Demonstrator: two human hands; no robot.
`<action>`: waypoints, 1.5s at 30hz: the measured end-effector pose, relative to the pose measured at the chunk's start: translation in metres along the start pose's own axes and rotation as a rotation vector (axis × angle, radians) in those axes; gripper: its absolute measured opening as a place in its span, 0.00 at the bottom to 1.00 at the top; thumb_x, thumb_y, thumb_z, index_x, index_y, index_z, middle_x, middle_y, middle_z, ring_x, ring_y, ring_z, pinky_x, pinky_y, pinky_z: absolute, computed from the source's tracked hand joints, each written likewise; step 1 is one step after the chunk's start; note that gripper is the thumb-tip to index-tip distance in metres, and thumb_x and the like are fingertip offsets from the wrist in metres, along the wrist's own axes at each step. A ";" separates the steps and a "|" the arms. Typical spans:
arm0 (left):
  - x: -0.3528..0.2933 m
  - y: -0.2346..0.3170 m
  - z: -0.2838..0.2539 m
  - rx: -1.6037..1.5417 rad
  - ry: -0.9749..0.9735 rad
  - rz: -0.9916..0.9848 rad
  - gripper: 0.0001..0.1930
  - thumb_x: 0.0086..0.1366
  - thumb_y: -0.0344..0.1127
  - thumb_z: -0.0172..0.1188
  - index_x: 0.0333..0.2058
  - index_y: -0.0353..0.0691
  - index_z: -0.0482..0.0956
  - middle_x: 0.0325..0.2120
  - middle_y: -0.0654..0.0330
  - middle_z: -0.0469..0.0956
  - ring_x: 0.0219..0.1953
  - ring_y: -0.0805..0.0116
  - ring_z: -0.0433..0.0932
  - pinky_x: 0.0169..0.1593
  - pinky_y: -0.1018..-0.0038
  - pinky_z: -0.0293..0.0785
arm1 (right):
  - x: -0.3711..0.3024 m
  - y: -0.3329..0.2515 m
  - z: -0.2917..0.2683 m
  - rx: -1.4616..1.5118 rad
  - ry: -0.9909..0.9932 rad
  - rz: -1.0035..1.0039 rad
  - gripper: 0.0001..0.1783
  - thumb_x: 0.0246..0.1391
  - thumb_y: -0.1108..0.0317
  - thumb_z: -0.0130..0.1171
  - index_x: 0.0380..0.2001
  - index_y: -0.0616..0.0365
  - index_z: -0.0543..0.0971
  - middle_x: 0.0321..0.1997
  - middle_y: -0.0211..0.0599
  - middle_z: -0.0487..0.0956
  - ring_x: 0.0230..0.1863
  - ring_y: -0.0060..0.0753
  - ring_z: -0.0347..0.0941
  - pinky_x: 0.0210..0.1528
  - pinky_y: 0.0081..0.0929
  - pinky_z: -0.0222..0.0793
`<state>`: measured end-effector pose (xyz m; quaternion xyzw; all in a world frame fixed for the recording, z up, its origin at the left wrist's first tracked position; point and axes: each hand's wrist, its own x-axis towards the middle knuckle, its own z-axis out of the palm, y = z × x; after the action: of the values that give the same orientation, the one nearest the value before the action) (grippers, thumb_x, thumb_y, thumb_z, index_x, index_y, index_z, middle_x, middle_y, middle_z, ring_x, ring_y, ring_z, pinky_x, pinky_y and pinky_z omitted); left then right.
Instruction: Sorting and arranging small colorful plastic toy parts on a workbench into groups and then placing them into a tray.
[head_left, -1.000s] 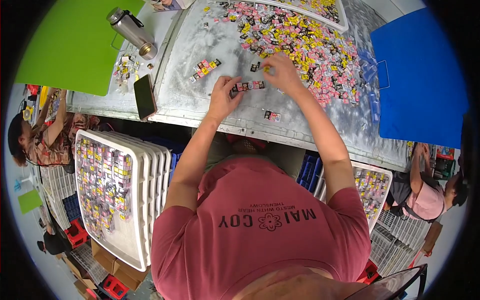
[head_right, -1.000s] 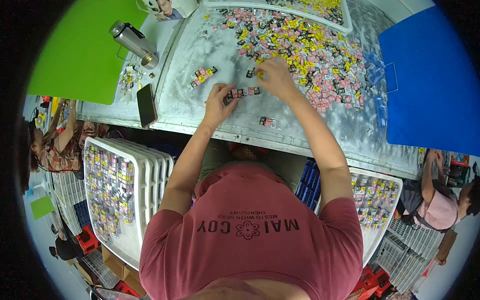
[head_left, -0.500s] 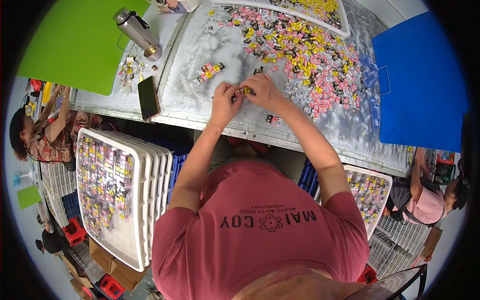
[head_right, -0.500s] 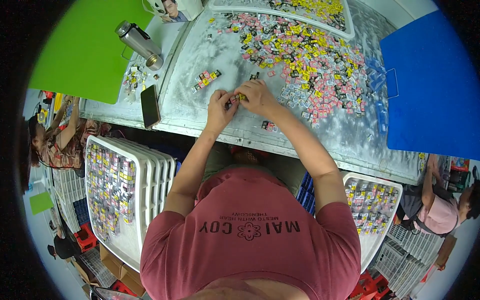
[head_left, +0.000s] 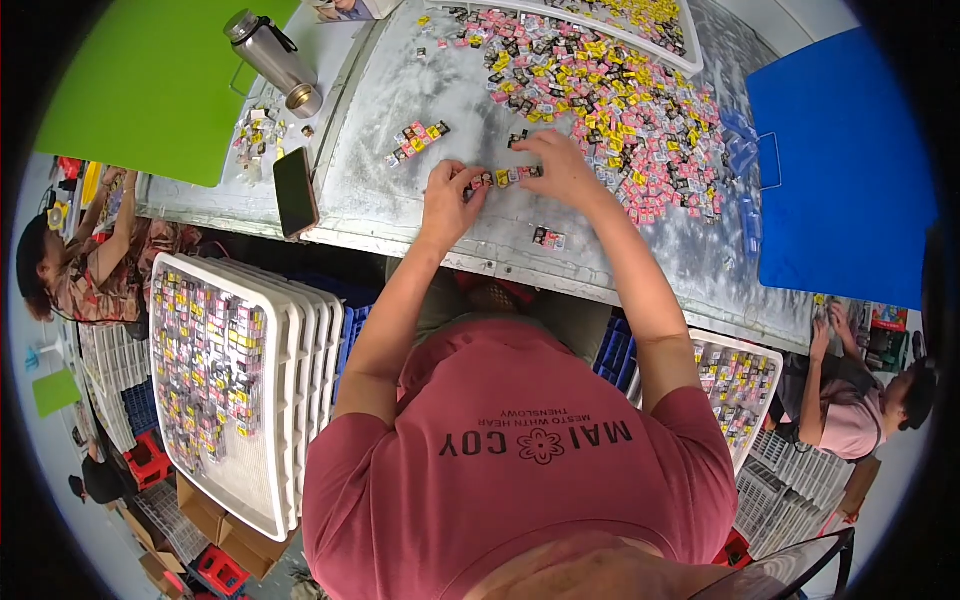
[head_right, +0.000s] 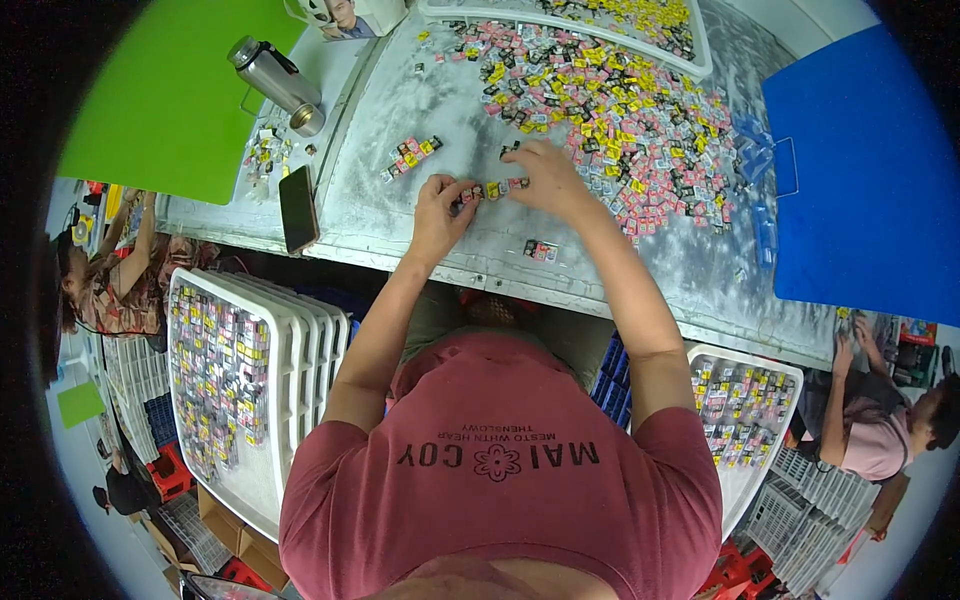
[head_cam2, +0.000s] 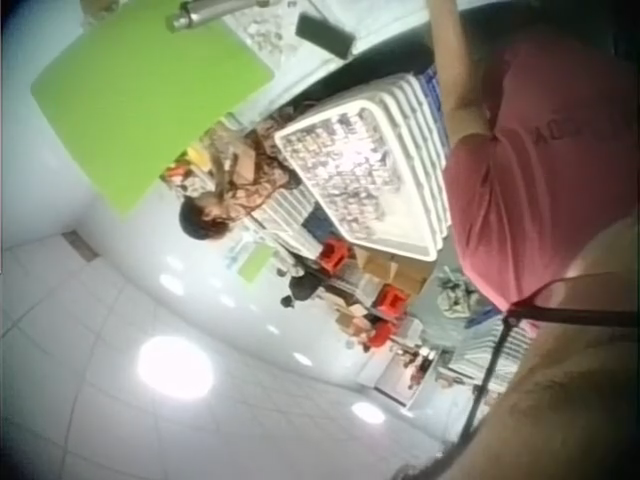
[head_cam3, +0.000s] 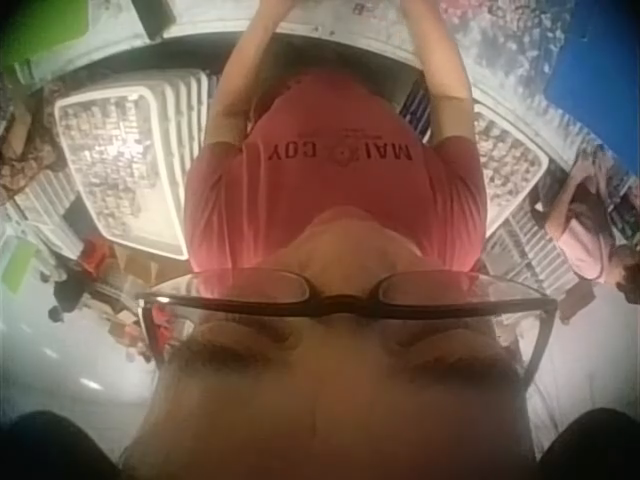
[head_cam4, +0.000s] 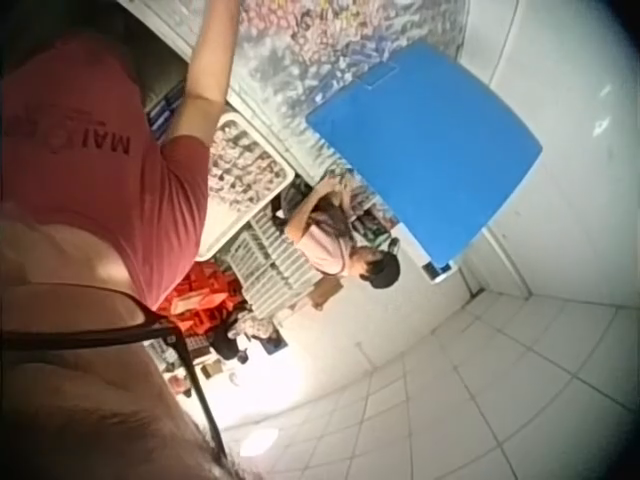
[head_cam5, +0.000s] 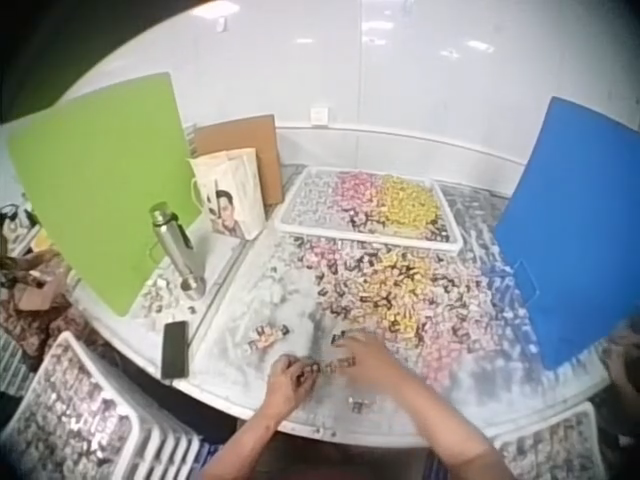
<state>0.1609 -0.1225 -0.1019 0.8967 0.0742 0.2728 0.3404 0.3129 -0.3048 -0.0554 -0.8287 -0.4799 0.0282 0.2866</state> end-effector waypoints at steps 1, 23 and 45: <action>0.003 0.001 -0.001 -0.013 -0.042 -0.031 0.16 0.58 0.32 0.71 0.46 0.41 0.86 0.39 0.54 0.74 0.41 0.54 0.76 0.45 0.64 0.75 | -0.005 0.005 -0.006 -0.021 -0.056 0.042 0.28 0.41 0.66 0.74 0.50 0.52 0.82 0.51 0.37 0.79 0.55 0.45 0.74 0.58 0.42 0.68; 0.005 0.002 0.003 -0.026 -0.053 -0.007 0.22 0.54 0.31 0.70 0.50 0.42 0.84 0.42 0.52 0.75 0.46 0.51 0.76 0.50 0.62 0.74 | -0.020 0.021 -0.020 -0.074 -0.078 0.164 0.14 0.45 0.68 0.68 0.38 0.54 0.83 0.46 0.37 0.80 0.52 0.47 0.76 0.56 0.44 0.66; 0.004 -0.003 0.002 -0.078 -0.077 -0.011 0.16 0.59 0.30 0.68 0.47 0.40 0.85 0.41 0.54 0.77 0.46 0.52 0.77 0.50 0.64 0.75 | 0.048 0.079 -0.015 -0.383 0.352 0.060 0.05 0.49 0.70 0.64 0.31 0.53 0.86 0.35 0.40 0.83 0.41 0.48 0.81 0.42 0.47 0.77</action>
<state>0.1656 -0.1201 -0.1031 0.8922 0.0552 0.2390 0.3792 0.4050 -0.3025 -0.0714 -0.8739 -0.3945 -0.1992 0.2024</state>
